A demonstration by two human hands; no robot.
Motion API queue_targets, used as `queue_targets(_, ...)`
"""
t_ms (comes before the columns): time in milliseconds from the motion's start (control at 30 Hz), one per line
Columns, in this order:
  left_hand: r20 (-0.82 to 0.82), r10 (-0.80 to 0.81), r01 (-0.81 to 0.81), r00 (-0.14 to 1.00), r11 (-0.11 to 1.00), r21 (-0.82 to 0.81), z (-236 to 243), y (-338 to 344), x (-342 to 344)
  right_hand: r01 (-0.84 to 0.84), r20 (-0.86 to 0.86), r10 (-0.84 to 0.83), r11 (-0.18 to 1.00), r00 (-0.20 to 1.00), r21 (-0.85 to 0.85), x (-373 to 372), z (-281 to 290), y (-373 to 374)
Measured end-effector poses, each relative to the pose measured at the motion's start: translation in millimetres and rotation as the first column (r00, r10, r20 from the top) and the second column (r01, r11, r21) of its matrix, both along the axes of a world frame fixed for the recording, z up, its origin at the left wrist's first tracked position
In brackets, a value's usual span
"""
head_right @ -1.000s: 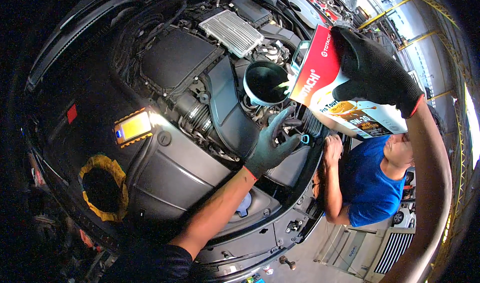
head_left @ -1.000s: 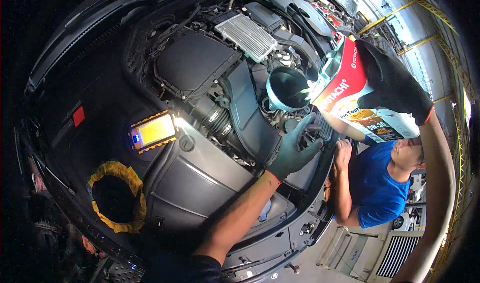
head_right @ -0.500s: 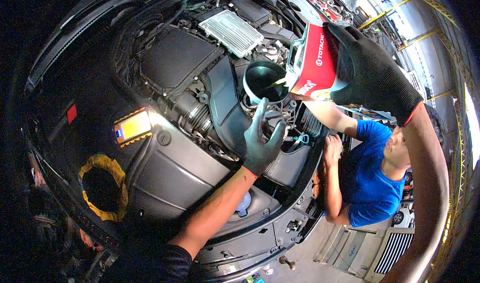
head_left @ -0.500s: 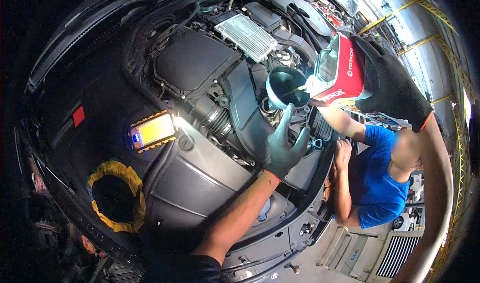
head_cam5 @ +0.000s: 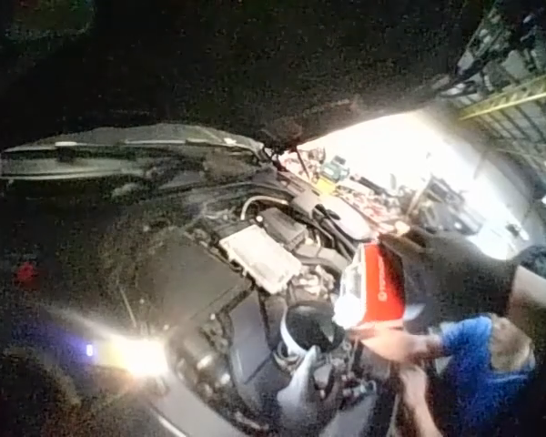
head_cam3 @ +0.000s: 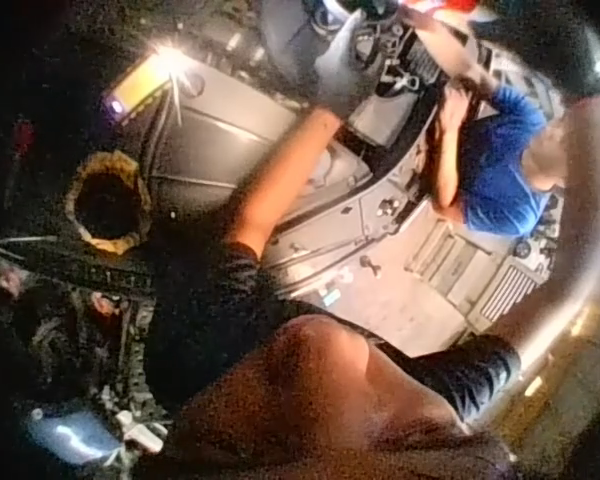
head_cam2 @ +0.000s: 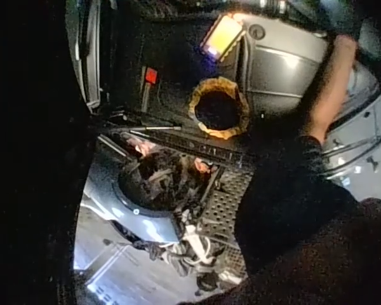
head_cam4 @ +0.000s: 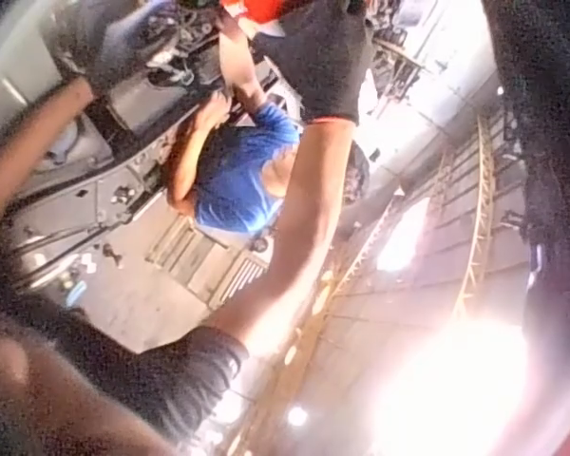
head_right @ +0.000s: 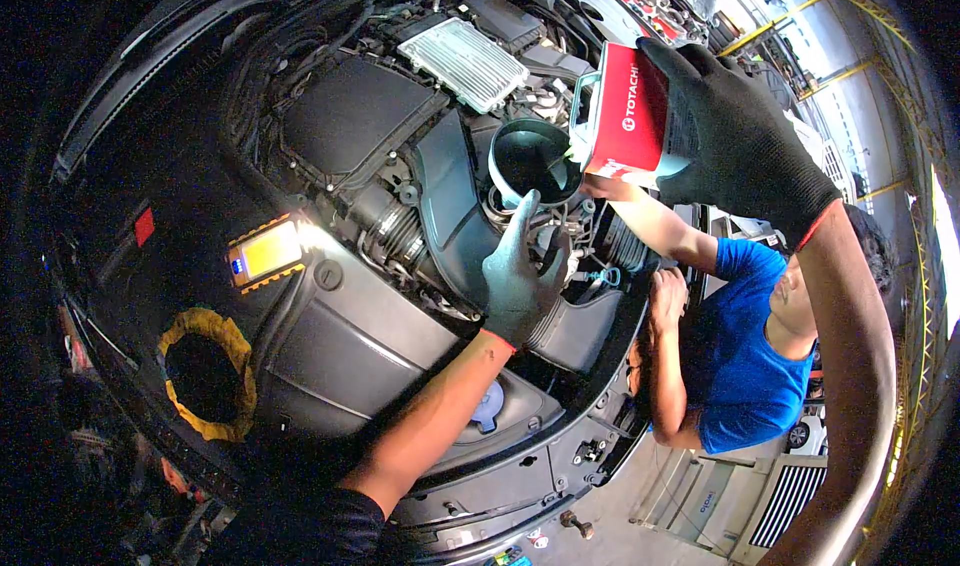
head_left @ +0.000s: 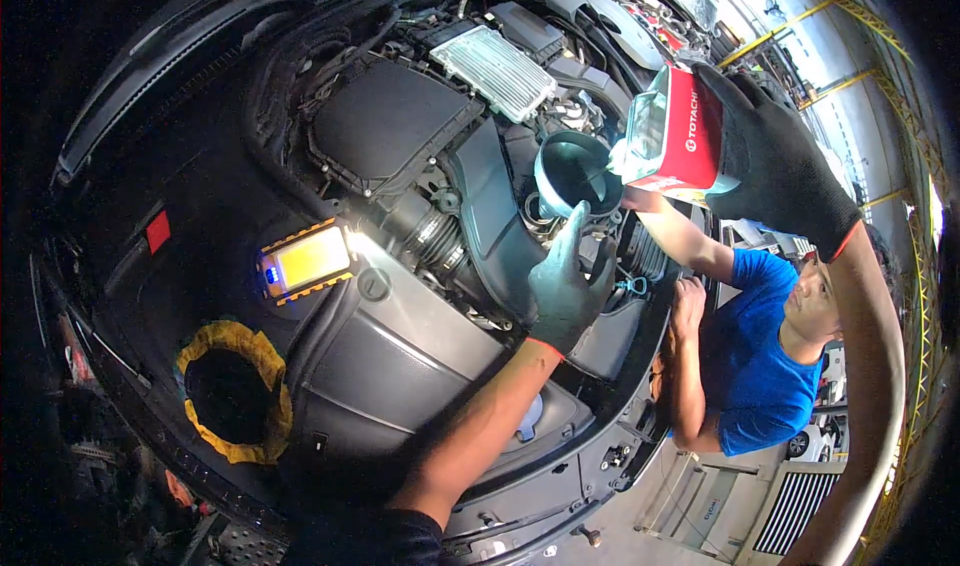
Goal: Replace the oil filter and fill the engine with new motor oil.
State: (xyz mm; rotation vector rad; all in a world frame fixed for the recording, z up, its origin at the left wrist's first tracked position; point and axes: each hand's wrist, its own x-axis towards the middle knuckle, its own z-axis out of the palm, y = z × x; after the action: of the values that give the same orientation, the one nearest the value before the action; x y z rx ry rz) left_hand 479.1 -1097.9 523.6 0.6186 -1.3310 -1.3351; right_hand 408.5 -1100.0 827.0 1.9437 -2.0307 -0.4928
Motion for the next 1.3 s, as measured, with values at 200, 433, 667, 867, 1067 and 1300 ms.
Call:
queue_targets(200,0.073,0.020,-0.020,0.997,1.000,0.001,-5,-7,6,-0.178,-0.219,0.172,0.984,0.960,-0.008,2,-19,-2)
queue_targets(433,0.023,0.152,-0.147,0.988,0.978,-0.149,-7,-10,1,-0.283,-0.336,0.282,0.958,0.899,0.045,10,-27,9)
queue_targets(667,0.032,0.176,-0.166,0.984,0.966,-0.198,-4,-12,1,-0.462,-0.445,0.452,0.882,0.773,0.095,5,-34,21)
queue_targets(867,0.088,0.067,-0.050,0.994,0.983,-0.179,-4,-10,4,-0.539,-0.482,0.532,0.831,0.696,0.138,1,-44,28)
queue_targets(1067,0.049,0.085,-0.071,0.995,0.971,-0.229,-9,-7,0,-0.587,-0.489,0.560,0.801,0.668,0.116,-1,-42,34)
queue_targets(1300,0.050,0.092,-0.076,0.994,0.963,-0.258,-6,-10,3,-0.553,-0.555,0.525,0.822,0.646,0.134,-4,-27,38)
